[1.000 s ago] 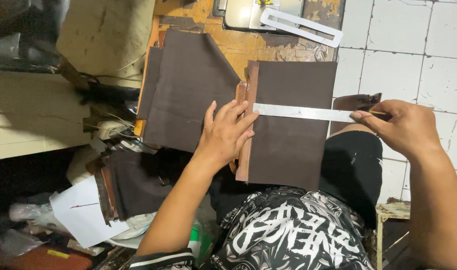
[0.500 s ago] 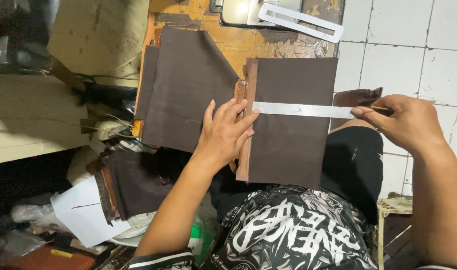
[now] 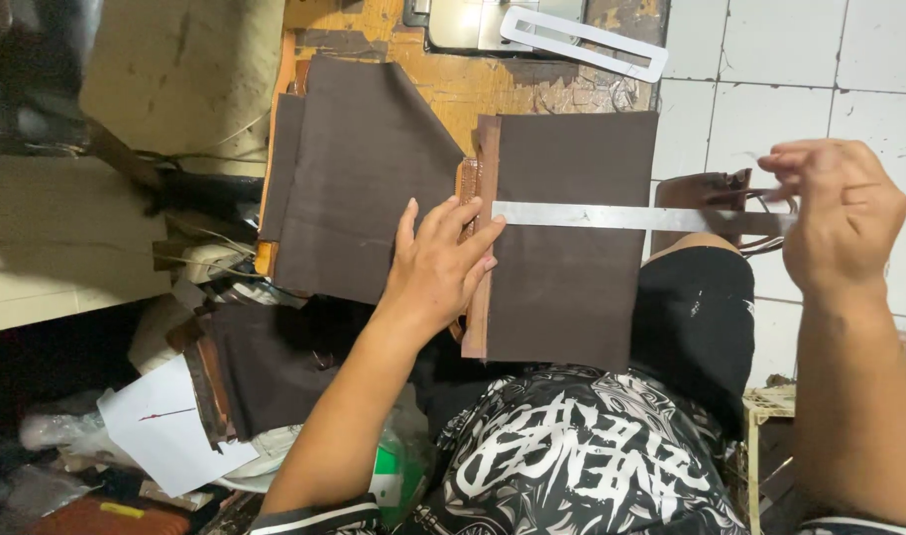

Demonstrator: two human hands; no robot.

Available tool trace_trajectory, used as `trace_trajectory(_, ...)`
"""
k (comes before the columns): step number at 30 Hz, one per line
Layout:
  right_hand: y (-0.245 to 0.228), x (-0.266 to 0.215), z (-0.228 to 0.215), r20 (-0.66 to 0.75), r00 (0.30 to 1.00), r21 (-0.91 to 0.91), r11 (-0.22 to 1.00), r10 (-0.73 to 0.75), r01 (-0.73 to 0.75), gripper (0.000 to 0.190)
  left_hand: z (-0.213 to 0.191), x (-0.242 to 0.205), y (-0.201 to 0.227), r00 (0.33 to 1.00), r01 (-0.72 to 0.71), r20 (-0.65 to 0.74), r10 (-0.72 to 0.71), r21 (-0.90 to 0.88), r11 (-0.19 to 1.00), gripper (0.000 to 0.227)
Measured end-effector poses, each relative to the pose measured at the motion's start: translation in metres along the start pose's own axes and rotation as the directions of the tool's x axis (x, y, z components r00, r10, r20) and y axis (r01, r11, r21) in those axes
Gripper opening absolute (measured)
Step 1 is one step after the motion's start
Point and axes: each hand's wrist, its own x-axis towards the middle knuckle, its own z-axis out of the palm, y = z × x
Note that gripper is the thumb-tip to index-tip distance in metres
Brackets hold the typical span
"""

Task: Measuring, marking, and aligning leather components for bag assembly using a ruler and pen

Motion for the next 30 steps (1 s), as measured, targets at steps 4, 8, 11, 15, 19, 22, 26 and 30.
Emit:
trace_trajectory(4,-0.014,0.001,0.027,0.041,0.998,0.219,0.975,-0.051,0.041,0.062,0.0,0.0,0.001,1.0,-0.008,0.003,0.008,0.035,0.999,0.043)
trace_trajectory(8,-0.046,0.004,0.072,0.296,0.944,0.347,0.905,0.144,-0.247,0.039,0.008,-0.003,-0.004,0.997,0.017,0.073,-0.018,0.015,1.0,0.045)
trace_trajectory(11,-0.053,0.007,0.102,0.38,0.921,0.368,0.899,0.089,-0.239,0.019,0.011,-0.004,-0.006,0.992,0.032,0.123,-0.032,0.0,0.999,0.047)
trace_trajectory(15,-0.052,0.022,0.125,0.407,0.913,0.167,0.985,-0.027,-0.045,0.012,0.01,-0.005,-0.005,0.993,0.038,0.112,-0.036,-0.013,0.999,0.046)
trace_trajectory(19,-0.036,0.023,0.14,0.386,0.921,0.152,0.988,-0.049,-0.011,0.01,0.013,-0.006,-0.006,0.994,0.038,0.099,-0.036,-0.011,0.999,0.047)
trace_trajectory(22,-0.027,0.021,0.145,0.379,0.925,0.098,0.994,0.004,-0.045,0.014,0.014,-0.006,-0.006,0.995,0.039,0.088,-0.038,-0.012,0.999,0.046)
trace_trajectory(26,-0.025,0.021,0.147,0.398,0.917,0.113,0.993,-0.022,-0.025,0.011,0.014,-0.006,-0.006,0.996,0.036,0.087,-0.034,-0.022,0.999,0.046)
trace_trajectory(30,-0.03,0.022,0.149,0.395,0.917,0.132,0.991,-0.059,0.006,0.01,0.012,-0.006,-0.006,0.996,0.032,0.089,-0.03,-0.022,0.999,0.046)
